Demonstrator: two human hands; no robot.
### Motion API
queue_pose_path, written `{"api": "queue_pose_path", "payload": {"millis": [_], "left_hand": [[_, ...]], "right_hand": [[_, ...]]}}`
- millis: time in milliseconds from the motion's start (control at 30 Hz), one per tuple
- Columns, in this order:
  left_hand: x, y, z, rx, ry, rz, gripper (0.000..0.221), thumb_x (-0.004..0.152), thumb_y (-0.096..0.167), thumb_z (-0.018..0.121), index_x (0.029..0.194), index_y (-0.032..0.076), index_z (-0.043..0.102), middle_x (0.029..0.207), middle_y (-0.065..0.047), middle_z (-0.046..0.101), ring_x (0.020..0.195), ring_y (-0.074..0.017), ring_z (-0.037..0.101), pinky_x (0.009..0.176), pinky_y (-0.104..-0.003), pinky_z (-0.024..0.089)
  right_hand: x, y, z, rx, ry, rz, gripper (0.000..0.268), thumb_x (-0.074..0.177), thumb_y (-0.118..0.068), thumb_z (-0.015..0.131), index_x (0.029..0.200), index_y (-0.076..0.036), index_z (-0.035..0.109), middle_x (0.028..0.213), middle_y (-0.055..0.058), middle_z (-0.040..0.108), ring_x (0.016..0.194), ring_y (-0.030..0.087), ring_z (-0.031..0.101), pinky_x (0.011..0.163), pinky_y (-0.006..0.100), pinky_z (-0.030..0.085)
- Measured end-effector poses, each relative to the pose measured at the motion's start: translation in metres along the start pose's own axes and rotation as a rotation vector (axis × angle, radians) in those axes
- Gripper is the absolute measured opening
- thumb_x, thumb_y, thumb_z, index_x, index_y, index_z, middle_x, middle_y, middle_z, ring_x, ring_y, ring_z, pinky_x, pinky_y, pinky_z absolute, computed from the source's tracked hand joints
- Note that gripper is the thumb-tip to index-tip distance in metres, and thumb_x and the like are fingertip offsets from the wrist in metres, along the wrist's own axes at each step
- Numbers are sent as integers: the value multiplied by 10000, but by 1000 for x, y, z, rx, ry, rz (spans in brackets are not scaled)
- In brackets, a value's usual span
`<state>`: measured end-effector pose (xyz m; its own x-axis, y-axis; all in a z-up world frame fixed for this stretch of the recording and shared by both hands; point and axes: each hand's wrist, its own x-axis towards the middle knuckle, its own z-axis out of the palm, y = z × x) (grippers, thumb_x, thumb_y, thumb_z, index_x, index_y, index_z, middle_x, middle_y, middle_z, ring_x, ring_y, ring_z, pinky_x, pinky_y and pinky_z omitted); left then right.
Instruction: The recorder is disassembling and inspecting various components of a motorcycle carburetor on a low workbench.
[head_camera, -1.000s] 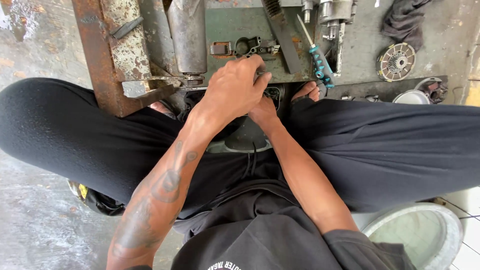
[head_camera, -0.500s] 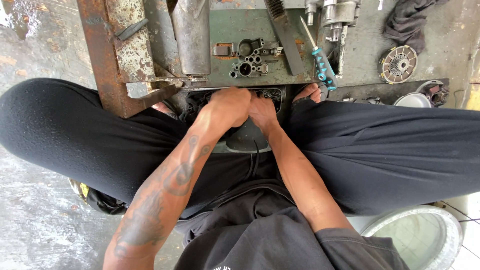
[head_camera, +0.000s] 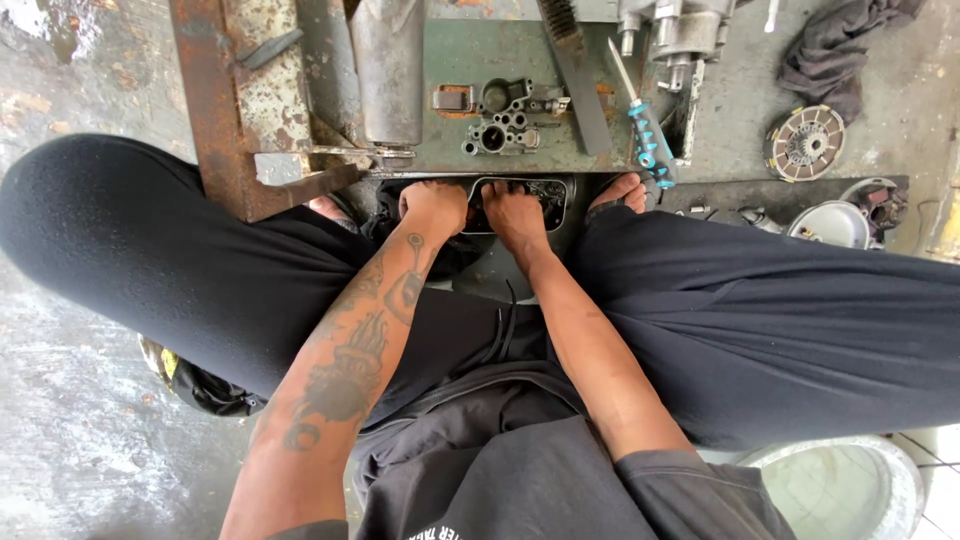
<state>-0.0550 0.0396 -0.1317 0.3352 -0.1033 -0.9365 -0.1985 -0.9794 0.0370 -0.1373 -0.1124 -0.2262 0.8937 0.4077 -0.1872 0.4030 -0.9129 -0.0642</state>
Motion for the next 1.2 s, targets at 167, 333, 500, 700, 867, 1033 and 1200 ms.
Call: {"api": "queue_pose_path", "payload": {"millis": [167,333,500,700,867,1033,1200], "left_hand": [[-5,16,0,-20,171,100,344,837,141,760,1176,87,766,1237,-124,704,1087,-381,689,645,-616,568],[-8,20,-4,12,163,137,397,828,166,765,1201,35,739,1202,-159,712,1088,-377,692,640,-590,575],[-9,17,3,5,321,219,317,875,149,665,1172,92,761,1230,-123,744,1177,-316,682,838,-480,578],[15,9,5,-146,255,290,436,853,173,646,1274,60,639,1272,-194,657,1176,-366,624,925,-474,507],[-46,20,-38,-425,58,473,303,976,185,541,1186,11,674,1074,-183,733,957,-310,725,794,-436,549],[-97,35,-69,-825,-3,630,309,1050,208,498,1049,-48,670,847,-85,776,697,-167,753,672,-360,568],[-111,37,-81,-1089,56,666,257,1038,187,543,1102,-11,694,783,-79,745,620,-120,670,616,-297,567]], "right_hand": [[2,-2,18,5,-42,21,125,878,-132,645,984,-86,693,972,123,692,725,286,713,494,392,556],[1,-1,6,-22,-183,-31,103,892,-165,679,885,-76,730,827,109,706,721,270,717,521,393,550],[3,8,-29,323,-17,238,139,944,-107,654,1000,1,720,867,191,731,706,377,716,564,487,558],[-21,40,-91,725,-28,369,293,793,-225,763,1002,-20,747,910,250,721,852,452,680,751,513,536],[-36,75,-197,940,-211,433,259,908,-224,682,1015,4,738,817,202,713,762,332,696,734,414,541],[-49,90,-244,1090,-315,556,239,918,-213,640,1023,-26,744,752,58,729,724,160,683,710,306,511],[-51,95,-247,1605,-83,634,198,1018,-185,620,1108,-34,712,929,-28,703,840,87,685,800,277,594]]}}
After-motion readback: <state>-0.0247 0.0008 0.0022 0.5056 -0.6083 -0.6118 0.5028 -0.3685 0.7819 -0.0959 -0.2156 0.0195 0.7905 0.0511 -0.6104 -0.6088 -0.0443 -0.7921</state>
